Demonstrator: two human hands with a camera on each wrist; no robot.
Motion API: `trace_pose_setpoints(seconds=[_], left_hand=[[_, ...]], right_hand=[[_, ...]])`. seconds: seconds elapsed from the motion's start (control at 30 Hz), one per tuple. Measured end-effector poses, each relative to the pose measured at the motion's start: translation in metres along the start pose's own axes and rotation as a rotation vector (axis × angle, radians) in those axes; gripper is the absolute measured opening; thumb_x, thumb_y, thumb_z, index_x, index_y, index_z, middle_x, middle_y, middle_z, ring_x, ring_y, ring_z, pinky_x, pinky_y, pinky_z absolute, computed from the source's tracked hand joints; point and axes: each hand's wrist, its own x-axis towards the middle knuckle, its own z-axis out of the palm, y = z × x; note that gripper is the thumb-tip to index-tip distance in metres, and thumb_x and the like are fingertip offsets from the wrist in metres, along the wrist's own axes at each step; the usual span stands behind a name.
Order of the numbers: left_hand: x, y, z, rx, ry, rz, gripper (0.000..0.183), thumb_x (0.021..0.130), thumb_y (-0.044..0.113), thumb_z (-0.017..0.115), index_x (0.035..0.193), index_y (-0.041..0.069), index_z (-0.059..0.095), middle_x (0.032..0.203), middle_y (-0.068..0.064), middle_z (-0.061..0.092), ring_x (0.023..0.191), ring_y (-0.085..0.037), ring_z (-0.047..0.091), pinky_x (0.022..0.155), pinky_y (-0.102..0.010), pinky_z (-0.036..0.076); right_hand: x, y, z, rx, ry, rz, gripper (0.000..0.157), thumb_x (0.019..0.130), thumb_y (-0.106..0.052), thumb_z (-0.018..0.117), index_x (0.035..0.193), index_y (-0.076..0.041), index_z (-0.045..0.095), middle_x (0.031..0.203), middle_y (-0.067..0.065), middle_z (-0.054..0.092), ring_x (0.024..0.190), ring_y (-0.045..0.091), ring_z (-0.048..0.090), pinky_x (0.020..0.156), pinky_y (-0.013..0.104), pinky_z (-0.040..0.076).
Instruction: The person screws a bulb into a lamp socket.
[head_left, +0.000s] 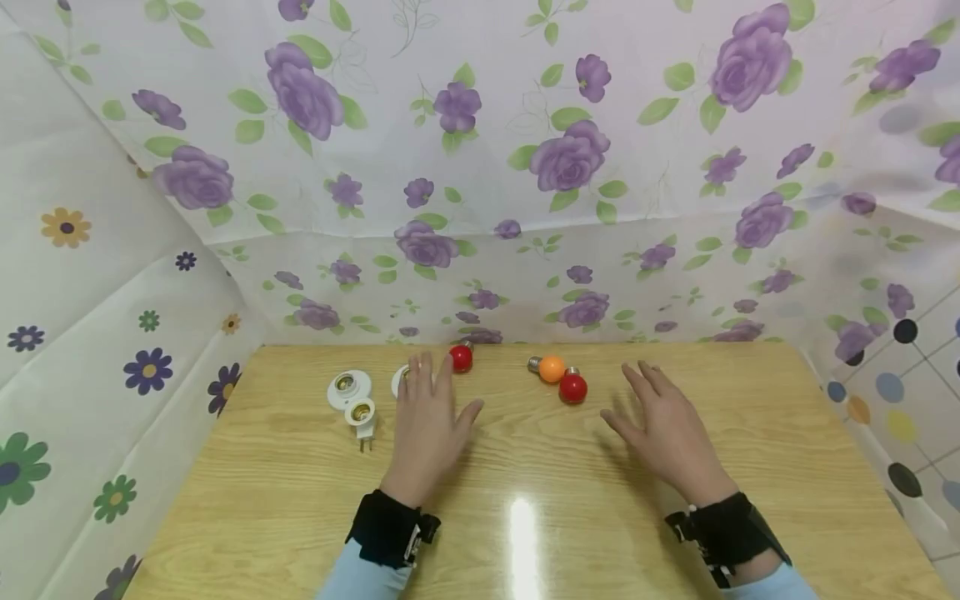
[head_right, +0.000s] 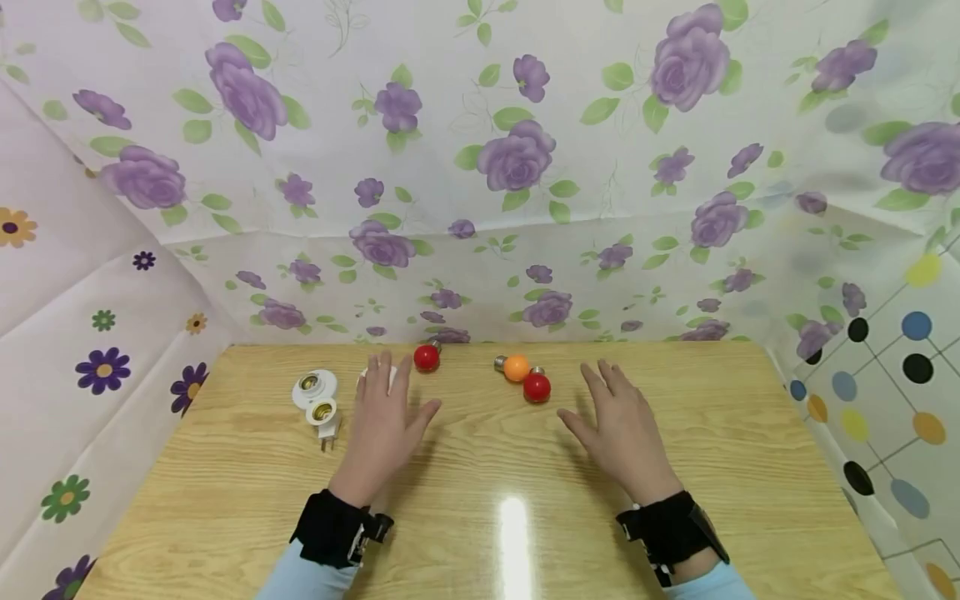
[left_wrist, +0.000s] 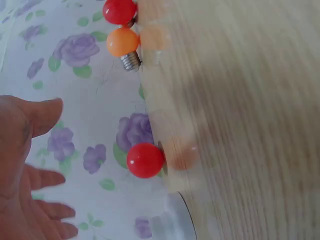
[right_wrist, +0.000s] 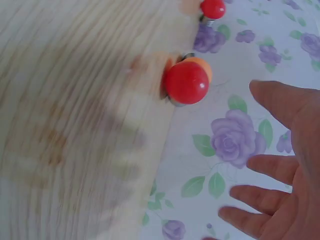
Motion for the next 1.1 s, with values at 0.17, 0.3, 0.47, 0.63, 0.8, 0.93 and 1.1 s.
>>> trace_pose_setpoints(seconds=[0.17,0.3,0.47,0.63,0.8,0.93,1.1], left_hand=[[0.008,-0.015,0.0,-0.151,0.026,-0.16,0.089,0.085,0.054,0.059,0.146,0.001,0.021,0.148,-0.027,0.01,0.136,-0.04,0.002,0.106,-0.051,0.013],[0.012,-0.028,0.004,-0.263,-0.015,-0.315,0.098,0.083,0.054,0.062,0.146,-0.002,0.012,0.149,-0.028,0.006,0.135,-0.042,0.004,0.105,-0.051,0.018],[0.015,-0.042,0.011,-0.346,-0.076,-0.426,0.106,0.081,0.051,0.065,0.146,-0.004,0.001,0.148,-0.03,0.001,0.135,-0.042,0.006,0.104,-0.048,0.021],[0.018,-0.05,0.017,-0.334,-0.12,-0.453,0.107,0.08,0.046,0.068,0.144,-0.008,0.001,0.145,-0.034,0.004,0.134,-0.044,0.007,0.106,-0.047,0.018],[0.02,-0.054,0.023,-0.314,-0.171,-0.482,0.108,0.08,0.044,0.068,0.144,-0.009,-0.001,0.144,-0.035,0.006,0.133,-0.045,0.011,0.105,-0.047,0.02],[0.022,-0.057,0.027,-0.274,-0.176,-0.48,0.106,0.08,0.044,0.068,0.143,-0.011,0.003,0.142,-0.034,0.014,0.13,-0.044,0.019,0.103,-0.047,0.027],[0.024,-0.058,0.03,-0.219,-0.182,-0.474,0.106,0.078,0.047,0.07,0.141,-0.012,0.009,0.137,-0.035,0.023,0.126,-0.045,0.025,0.1,-0.048,0.032]], right_hand=[[0.002,-0.003,-0.003,0.083,-0.027,0.033,0.064,0.089,-0.054,0.054,0.132,-0.008,0.051,0.137,0.018,0.043,0.123,0.037,0.039,0.094,0.055,0.036],[0.001,-0.004,-0.004,0.11,-0.057,0.053,0.058,0.089,-0.05,0.055,0.129,-0.008,0.054,0.133,0.015,0.047,0.12,0.035,0.043,0.094,0.053,0.037],[-0.001,-0.005,-0.002,0.106,-0.058,0.049,0.054,0.089,-0.047,0.058,0.127,-0.008,0.056,0.131,0.015,0.05,0.119,0.035,0.044,0.094,0.052,0.038],[-0.002,-0.005,-0.002,0.088,-0.045,0.037,0.052,0.089,-0.046,0.058,0.125,-0.008,0.057,0.128,0.015,0.051,0.117,0.035,0.046,0.092,0.052,0.039],[-0.001,-0.005,0.0,0.083,-0.063,0.04,0.054,0.09,-0.05,0.055,0.124,-0.009,0.058,0.128,0.015,0.052,0.116,0.035,0.047,0.091,0.052,0.04],[-0.002,-0.005,0.001,0.074,-0.062,0.036,0.052,0.09,-0.047,0.057,0.124,-0.008,0.058,0.127,0.015,0.052,0.116,0.035,0.047,0.092,0.052,0.039],[-0.002,-0.005,-0.001,0.067,-0.049,0.032,0.052,0.089,-0.045,0.059,0.123,-0.006,0.058,0.126,0.016,0.053,0.115,0.035,0.048,0.092,0.051,0.04]])
